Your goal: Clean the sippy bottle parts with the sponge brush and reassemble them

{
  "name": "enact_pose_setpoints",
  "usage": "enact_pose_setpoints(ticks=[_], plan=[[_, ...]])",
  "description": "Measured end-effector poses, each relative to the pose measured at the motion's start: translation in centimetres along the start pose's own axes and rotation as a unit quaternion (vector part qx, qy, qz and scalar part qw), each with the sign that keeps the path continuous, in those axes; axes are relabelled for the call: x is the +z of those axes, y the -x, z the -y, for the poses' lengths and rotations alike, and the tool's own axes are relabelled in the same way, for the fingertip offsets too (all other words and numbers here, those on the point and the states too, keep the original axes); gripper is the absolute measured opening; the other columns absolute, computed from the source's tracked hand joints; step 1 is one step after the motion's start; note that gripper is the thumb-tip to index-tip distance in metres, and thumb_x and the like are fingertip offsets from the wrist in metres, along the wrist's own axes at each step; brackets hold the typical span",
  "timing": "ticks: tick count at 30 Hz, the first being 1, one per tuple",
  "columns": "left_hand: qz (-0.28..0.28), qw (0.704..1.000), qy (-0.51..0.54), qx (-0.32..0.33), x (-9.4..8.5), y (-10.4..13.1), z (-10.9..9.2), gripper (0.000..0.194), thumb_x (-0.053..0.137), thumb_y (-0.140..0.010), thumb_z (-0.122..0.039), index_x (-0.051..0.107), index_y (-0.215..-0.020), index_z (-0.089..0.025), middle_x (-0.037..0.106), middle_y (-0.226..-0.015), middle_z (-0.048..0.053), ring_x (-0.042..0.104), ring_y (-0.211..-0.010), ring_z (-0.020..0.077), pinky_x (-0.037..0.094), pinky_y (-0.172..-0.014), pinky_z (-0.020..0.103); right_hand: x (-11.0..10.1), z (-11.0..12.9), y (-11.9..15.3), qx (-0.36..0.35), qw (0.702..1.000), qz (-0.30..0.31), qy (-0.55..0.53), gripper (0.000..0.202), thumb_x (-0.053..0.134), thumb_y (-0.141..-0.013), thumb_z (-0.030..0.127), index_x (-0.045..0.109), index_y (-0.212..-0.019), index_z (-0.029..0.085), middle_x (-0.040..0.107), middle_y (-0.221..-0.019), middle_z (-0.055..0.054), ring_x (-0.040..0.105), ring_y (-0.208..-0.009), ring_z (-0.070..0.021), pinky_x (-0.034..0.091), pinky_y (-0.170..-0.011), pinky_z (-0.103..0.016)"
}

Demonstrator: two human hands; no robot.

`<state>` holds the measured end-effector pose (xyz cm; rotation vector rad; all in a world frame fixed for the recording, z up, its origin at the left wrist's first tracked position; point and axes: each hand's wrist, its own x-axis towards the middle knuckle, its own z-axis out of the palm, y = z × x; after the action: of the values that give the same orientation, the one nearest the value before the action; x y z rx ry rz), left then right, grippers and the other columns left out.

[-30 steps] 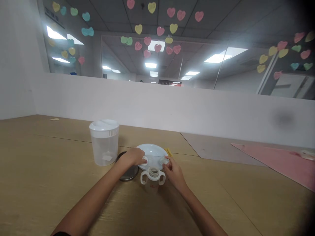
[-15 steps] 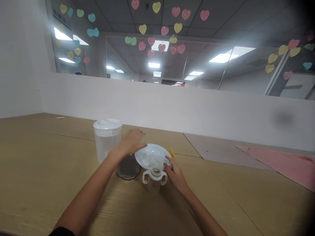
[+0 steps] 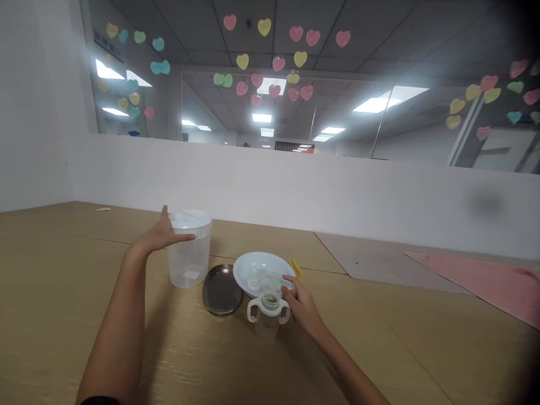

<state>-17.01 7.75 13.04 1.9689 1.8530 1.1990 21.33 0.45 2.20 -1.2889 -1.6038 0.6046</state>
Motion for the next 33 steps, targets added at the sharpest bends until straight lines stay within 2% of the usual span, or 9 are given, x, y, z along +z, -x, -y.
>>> enact_pose_setpoints(ticks=[3,7,12,15,19,22,28,31,33], plan=[[0.004,0.998,0.054,-0.024,0.9,-0.2,-0.6,0.14,0.078,-0.053,-0.055,-0.02,-0.142,-0.009,0.036,-0.142,0.024,0.039,-0.129,0.0319,0.038,-0.101,0.04,0.0,0.0,0.1,0.006,1.0,0.003,-0.001,0.049,0.048,-0.08,0.05,0.056,-0.112,0.013,0.043,-0.049,0.007,0.04,-0.038,-0.0128,0.033,-0.041,-0.027],[-0.057,0.997,0.048,-0.029,1.8,-0.5,-1.6,0.133,0.08,-0.05,-0.052,-0.004,-0.145,-0.011,0.034,-0.143,0.024,0.037,-0.13,0.034,0.036,-0.102,0.042,-0.2,0.2,0.1,0.017,1.0,0.017,-0.004,0.052,0.048,-0.079,0.053,0.056,-0.112,0.014,0.044,-0.049,0.006,0.041,-0.037,-0.0135,0.034,-0.041,-0.027],[-0.116,0.99,-0.033,0.07,2.9,-0.3,-4.6,0.125,0.082,-0.047,-0.046,0.012,-0.145,-0.013,0.038,-0.141,0.019,0.036,-0.13,0.0347,0.031,-0.106,0.043,-0.4,0.4,0.0,0.029,0.999,0.028,-0.002,0.055,0.048,-0.077,0.057,0.056,-0.11,0.014,0.041,-0.048,0.006,0.041,-0.038,-0.0158,0.034,-0.041,-0.029],[-0.134,0.975,-0.078,0.157,3.2,0.4,-6.7,0.118,0.081,-0.05,-0.044,0.015,-0.145,-0.016,0.039,-0.141,0.016,0.036,-0.128,0.0351,0.029,-0.106,0.045,-0.5,0.5,0.0,0.024,0.999,0.03,0.001,0.053,0.048,-0.076,0.058,0.058,-0.106,0.015,0.04,-0.048,0.006,0.041,-0.039,-0.0165,0.035,-0.041,-0.03],[-0.109,0.946,-0.106,0.285,3.3,1.4,-8.5,0.113,0.081,-0.054,-0.04,0.017,-0.144,-0.016,0.035,-0.144,0.014,0.034,-0.13,0.0335,0.029,-0.107,0.043,-0.4,0.4,0.0,0.017,0.999,0.034,0.002,0.051,0.048,-0.077,0.057,0.059,-0.104,0.015,0.042,-0.049,0.005,0.043,-0.04,-0.0165,0.036,-0.043,-0.03],[-0.093,0.928,-0.125,0.34,3.9,1.7,-9.3,0.112,0.081,-0.055,-0.037,0.016,-0.144,-0.014,0.031,-0.146,0.016,0.029,-0.133,0.0342,0.024,-0.11,0.044,-0.4,0.4,0.0,0.016,0.999,0.035,-0.004,0.048,0.049,-0.079,0.054,0.059,-0.104,0.014,0.042,-0.047,0.006,0.041,-0.038,-0.0156,0.036,-0.042,-0.029],[-0.09,0.917,-0.116,0.371,5.1,1.9,-10.1,0.114,0.081,-0.056,-0.036,0.013,-0.144,-0.013,0.029,-0.147,0.019,0.024,-0.136,0.0354,0.021,-0.111,0.048,-0.4,0.6,0.0,0.019,0.999,0.044,0.007,0.047,0.046,-0.08,0.051,0.058,-0.106,0.014,0.039,-0.048,0.007,0.04,-0.039,-0.015,0.035,-0.043,-0.028],[-0.089,0.926,-0.046,0.363,5.0,1.8,-10.0,0.113,0.081,-0.054,-0.044,0.018,-0.143,-0.014,0.035,-0.143,0.019,0.031,-0.132,0.0364,0.027,-0.108,0.049,-0.3,0.6,0.1,0.031,0.998,0.051,0.018,0.048,0.045,-0.08,0.05,0.058,-0.108,0.014,0.039,-0.049,0.006,0.041,-0.04,-0.0149,0.035,-0.044,-0.028],[-0.066,0.938,0.015,0.339,4.7,1.9,-9.9,0.112,0.079,-0.054,-0.049,0.019,-0.143,-0.016,0.038,-0.142,0.018,0.036,-0.129,0.0362,0.033,-0.105,0.048,-0.2,0.5,0.1,0.036,0.998,0.051,0.018,0.047,0.045,-0.079,0.049,0.058,-0.107,0.013,0.039,-0.049,0.006,0.04,-0.04,-0.0145,0.035,-0.044,-0.028]])
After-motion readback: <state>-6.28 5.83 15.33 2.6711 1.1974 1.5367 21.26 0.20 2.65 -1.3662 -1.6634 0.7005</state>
